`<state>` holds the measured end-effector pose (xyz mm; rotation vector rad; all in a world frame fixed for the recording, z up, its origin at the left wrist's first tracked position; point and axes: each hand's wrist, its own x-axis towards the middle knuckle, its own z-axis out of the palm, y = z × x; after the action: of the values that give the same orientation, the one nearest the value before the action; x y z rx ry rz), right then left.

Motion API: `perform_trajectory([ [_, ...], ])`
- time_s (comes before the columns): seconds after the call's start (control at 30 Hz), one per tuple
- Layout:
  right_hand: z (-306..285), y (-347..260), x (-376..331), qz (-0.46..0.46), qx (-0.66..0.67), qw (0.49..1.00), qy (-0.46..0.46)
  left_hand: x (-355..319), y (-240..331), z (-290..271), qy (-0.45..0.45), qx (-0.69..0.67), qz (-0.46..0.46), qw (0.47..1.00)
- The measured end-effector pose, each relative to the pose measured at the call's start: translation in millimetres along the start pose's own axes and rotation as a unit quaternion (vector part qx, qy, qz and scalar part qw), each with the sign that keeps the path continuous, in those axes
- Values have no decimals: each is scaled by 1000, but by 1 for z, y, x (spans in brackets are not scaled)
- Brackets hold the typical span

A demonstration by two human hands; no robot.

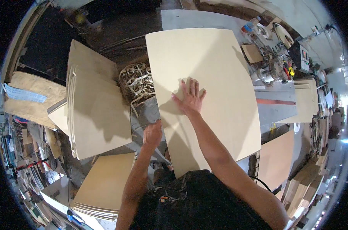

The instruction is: Inspecting and manually trimming the edges of laminated furniture panels in a factory.

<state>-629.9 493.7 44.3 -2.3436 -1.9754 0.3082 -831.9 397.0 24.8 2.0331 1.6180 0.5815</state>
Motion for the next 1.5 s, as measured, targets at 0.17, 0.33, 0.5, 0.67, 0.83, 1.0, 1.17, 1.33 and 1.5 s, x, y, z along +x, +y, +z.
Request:
perform_trajectory([
  [0.17,8,1,2,8,13,1000,3,-47,3,-15,-159,67,-57,983],
  [0.33,3,5,14,4,-6,1000,9,-239,25,-100,-262,-67,-108,957],
  [0.5,1,12,16,-23,-8,1000,-2,-353,61,-146,-247,-243,-260,901],
  [0.67,15,24,11,-55,16,998,5,-347,68,-171,-224,-212,-318,897],
  [0.83,15,33,-28,-70,49,996,7,-320,20,-149,-236,-81,-184,951],
  [1.0,4,61,-59,-60,56,997,-8,-231,-20,-136,-354,86,-156,918],
  [1.17,4,50,-77,-57,77,995,-11,-136,-75,-50,-82,62,-16,995],
  [1.33,23,34,-176,-23,127,992,-12,-79,-24,-9,-38,168,117,978],
  [1.5,35,7,-299,46,352,930,99,-105,-27,3,-275,-172,70,943],
])
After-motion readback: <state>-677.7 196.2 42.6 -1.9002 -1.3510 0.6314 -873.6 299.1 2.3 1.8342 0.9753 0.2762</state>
